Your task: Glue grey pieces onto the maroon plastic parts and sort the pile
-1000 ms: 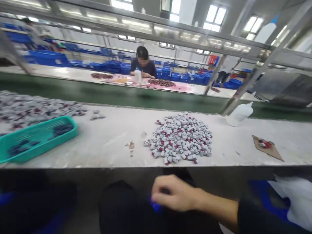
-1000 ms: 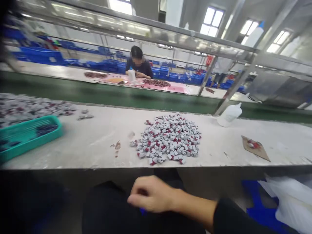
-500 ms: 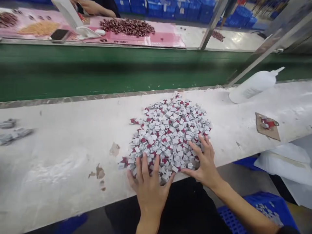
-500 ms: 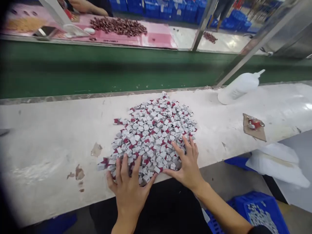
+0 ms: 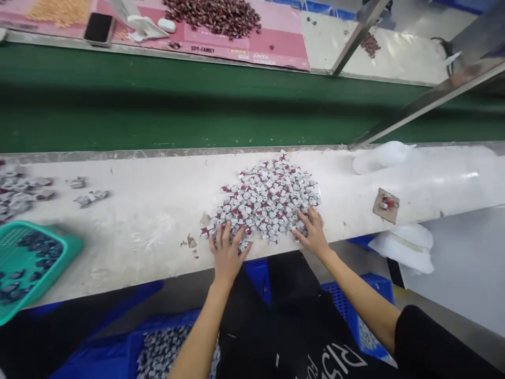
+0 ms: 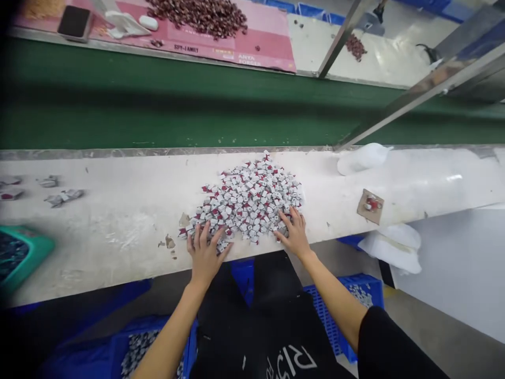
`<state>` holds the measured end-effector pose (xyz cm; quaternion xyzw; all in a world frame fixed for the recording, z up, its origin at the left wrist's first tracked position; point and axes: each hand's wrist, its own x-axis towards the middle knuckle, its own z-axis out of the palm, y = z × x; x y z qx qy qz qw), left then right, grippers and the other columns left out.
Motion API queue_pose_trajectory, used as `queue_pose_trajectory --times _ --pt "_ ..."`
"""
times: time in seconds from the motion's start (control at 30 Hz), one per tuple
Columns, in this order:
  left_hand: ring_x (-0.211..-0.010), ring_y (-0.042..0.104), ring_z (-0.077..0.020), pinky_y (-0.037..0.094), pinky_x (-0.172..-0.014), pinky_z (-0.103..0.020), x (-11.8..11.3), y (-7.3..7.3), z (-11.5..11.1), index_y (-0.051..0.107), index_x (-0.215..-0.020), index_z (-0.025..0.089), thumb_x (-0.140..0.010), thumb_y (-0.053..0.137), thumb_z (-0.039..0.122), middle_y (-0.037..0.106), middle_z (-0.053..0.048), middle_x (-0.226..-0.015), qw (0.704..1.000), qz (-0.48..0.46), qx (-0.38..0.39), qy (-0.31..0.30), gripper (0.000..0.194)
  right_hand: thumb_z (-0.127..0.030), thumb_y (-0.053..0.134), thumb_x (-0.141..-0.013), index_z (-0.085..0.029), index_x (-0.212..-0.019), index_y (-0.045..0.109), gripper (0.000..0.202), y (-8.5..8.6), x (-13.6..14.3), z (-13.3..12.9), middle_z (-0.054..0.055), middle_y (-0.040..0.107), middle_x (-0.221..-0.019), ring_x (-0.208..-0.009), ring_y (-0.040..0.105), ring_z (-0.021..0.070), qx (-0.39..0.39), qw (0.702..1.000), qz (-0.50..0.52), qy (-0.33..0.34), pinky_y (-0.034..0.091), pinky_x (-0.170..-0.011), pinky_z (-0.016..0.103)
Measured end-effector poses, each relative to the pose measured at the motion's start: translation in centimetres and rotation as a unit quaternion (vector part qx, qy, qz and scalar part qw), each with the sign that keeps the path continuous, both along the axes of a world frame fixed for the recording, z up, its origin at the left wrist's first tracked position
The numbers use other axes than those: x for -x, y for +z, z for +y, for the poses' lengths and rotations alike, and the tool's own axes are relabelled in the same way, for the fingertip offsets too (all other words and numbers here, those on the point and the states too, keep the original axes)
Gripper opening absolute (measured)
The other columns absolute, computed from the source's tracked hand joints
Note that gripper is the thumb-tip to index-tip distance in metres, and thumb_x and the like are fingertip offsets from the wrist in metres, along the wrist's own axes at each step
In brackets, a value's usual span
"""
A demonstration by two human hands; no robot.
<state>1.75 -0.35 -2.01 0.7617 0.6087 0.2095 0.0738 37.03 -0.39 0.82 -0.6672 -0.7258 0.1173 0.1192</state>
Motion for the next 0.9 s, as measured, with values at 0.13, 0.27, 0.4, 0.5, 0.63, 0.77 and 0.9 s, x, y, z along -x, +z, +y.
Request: queue_pose_trajectory --times 0.13,0.27,0.4,0.5,0.63,0.77,0.9 --pt "-0.17 0.039 -0.0388 0.013 -0.141 -0.062 1.5 0.7 -0.1 0.07 -0.152 0.029 -0.108 0.065 0.052 0.056 -0.018 -0.172 0.998 -0.015 0.052 -0.018 0.05 -0.057 0.055 -0.112 -0.03 -0.17 0.051 0.064 2.0 -0.6 -0.2 0.017 0.037 -0.183 -0.171 0.032 0.0406 0.047 0.999 0.007 -0.023 0.033 -0.136 0.069" --pt "-0.168 0.04 -0.0438 0.013 -0.139 -0.072 2.5 2.1 -0.3 0.064 -0.159 0.029 -0.107 0.063 0.055 0.05 -0.021 -0.176 0.994 -0.02 0.107 -0.021 0.058 -0.052 0.049 -0.114 -0.028 -0.175 0.042 0.067 4.1 -0.2 -1.3 0.017 0.037 -0.184 -0.172 0.034 0.0349 0.061 0.997 0.003 -0.045 0.038 -0.137 0.061" --pt "-0.168 0.039 -0.0469 0.015 -0.138 -0.076 2.6 3.7 0.0 0.063 -0.161 0.027 -0.105 0.066 0.057 0.045 -0.023 -0.179 0.987 -0.019 0.157 -0.017 0.063 -0.057 0.068 -0.106 -0.026 -0.175 0.044 0.08 4.9 1.0 -2.1 0.02 0.03 -0.186 -0.172 0.031 0.0407 0.094 0.995 -0.005 -0.041 0.037 -0.136 0.065" --pt "-0.168 0.039 -0.046 0.016 -0.139 -0.076 2.0 5.2 0.4 0.064 -0.16 0.026 -0.104 0.068 0.054 0.044 -0.024 -0.179 0.983 -0.006 0.182 0.002 0.062 -0.053 0.085 -0.095 -0.029 -0.169 0.055 0.083 4.2 1.7 -1.8 0.019 0.034 -0.185 -0.172 0.029 0.0471 0.118 0.993 -0.001 -0.015 0.031 -0.136 0.073" --pt "-0.174 0.027 -0.0434 0.011 -0.141 -0.072 0.2 7.7 -1.2 0.06 -0.162 0.023 -0.104 0.068 0.052 0.036 -0.024 -0.183 0.978 0.023 0.189 0.082 0.065 -0.036 0.075 -0.104 -0.035 -0.165 0.06 0.063 2.9 0.3 -0.7 0.012 0.037 -0.184 -0.174 0.026 0.0426 0.126 0.992 0.023 0.022 0.026 -0.14 0.07" --pt "-0.175 0.021 -0.0471 0.015 -0.139 -0.075 -2.8 10.8 -8.0 0.053 -0.163 0.013 -0.107 0.059 0.057 0.028 -0.03 -0.184 0.947 0.051 0.202 0.246 0.071 -0.025 0.061 -0.109 -0.037 -0.166 0.059 0.057 2.6 -2.9 -0.2 0.011 0.034 -0.186 -0.175 0.025 0.04 0.134 0.988 0.053 0.055 0.023 -0.14 0.07" --pt "-0.168 0.032 -0.0566 0.032 -0.129 -0.083 -7.1 13.9 -17.3 0.05 -0.159 0.007 -0.105 0.055 0.062 0.035 -0.039 -0.175 0.87 0.055 0.233 0.431 0.077 -0.017 0.047 -0.111 -0.03 -0.167 0.058 0.059 3.7 -6.2 0.0 0.014 0.03 -0.187 -0.176 0.023 0.0354 0.142 0.983 0.08 0.085 0.03 -0.14 0.064"
